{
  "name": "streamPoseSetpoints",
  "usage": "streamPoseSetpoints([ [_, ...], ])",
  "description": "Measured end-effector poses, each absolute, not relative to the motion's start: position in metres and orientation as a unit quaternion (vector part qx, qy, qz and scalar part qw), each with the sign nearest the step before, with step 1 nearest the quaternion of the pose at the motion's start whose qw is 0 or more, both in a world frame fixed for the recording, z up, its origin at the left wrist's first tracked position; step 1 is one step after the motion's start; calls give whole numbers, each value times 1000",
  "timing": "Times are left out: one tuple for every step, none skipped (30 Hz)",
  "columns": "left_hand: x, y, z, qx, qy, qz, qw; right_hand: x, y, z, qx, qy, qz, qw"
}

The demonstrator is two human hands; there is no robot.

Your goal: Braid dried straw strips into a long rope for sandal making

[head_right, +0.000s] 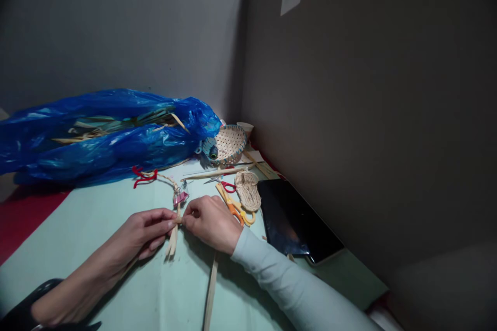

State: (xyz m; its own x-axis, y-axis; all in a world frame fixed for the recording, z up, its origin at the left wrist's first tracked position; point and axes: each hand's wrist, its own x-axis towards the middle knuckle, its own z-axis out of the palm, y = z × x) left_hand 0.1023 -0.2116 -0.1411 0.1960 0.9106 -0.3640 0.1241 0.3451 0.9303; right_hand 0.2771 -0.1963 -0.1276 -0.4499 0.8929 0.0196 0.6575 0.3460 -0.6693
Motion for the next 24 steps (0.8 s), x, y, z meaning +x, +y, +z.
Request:
streamPoseSetpoints([
  [102, -212, -141, 472, 548, 321, 612, 276, -198, -127, -491, -805, 272, 192],
  [103, -212, -140, 471, 548, 322, 612, 276, -199, -127, -495, -814, 242, 187],
  [103, -212, -139, 469, 548, 323, 612, 275, -201, -126, -498, -822, 210, 180],
  [103, -212, -139, 467, 546, 325, 615, 274, -203, -126, -500, -830, 178, 172],
  [103, -212, -138, 465, 542, 325, 620, 273, -204, -125, -500, -837, 147, 164],
  [104, -212, -138, 463, 537, 326, 625, 271, -206, -125, -500, -844, 117, 156],
  [104, -212, -138, 460, 533, 326, 631, 270, -207, -125, -496, -851, 90, 147],
  [104, -212, -138, 456, 530, 327, 635, 269, -209, -125, -491, -857, 67, 138],
  [104, -211, -138, 454, 528, 329, 638, 267, -210, -125, -486, -863, 46, 130],
  [103, -211, -139, 452, 525, 331, 641, 266, -211, -126, -481, -868, 28, 122],
  [103, -211, -140, 451, 521, 332, 644, 264, -212, -126, -476, -872, 11, 115],
  [102, -210, -140, 450, 518, 333, 646, 263, -213, -126, -471, -875, -4, 110],
  [102, -210, -141, 451, 515, 334, 649, 262, -214, -127, -467, -878, -16, 106],
  [101, -210, -141, 450, 512, 333, 651, 261, -214, -127, -462, -880, -26, 104],
  [101, -210, -141, 450, 510, 334, 653, 261, -215, -127, -459, -882, -32, 104],
  [101, -211, -140, 450, 508, 334, 654, 260, -215, -127, -457, -883, -36, 106],
  [101, -211, -139, 451, 506, 333, 656, 260, -215, -126, -457, -882, -38, 109],
  [101, -211, -138, 452, 507, 333, 654, 260, -216, -126, -458, -881, -37, 113],
  [102, -211, -137, 454, 510, 332, 650, 261, -216, -125, -461, -879, -36, 117],
  [103, -211, -136, 456, 516, 332, 645, 261, -217, -125, -463, -877, -32, 122],
  [105, -211, -135, 459, 521, 332, 638, 262, -217, -125, -466, -875, -26, 128],
  [106, -211, -135, 461, 527, 334, 631, 262, -217, -125, -469, -873, -18, 133],
  [108, -211, -135, 462, 531, 337, 625, 263, -217, -126, -473, -870, -10, 139],
  [109, -211, -136, 463, 534, 339, 621, 264, -217, -127, -480, -865, -1, 144],
])
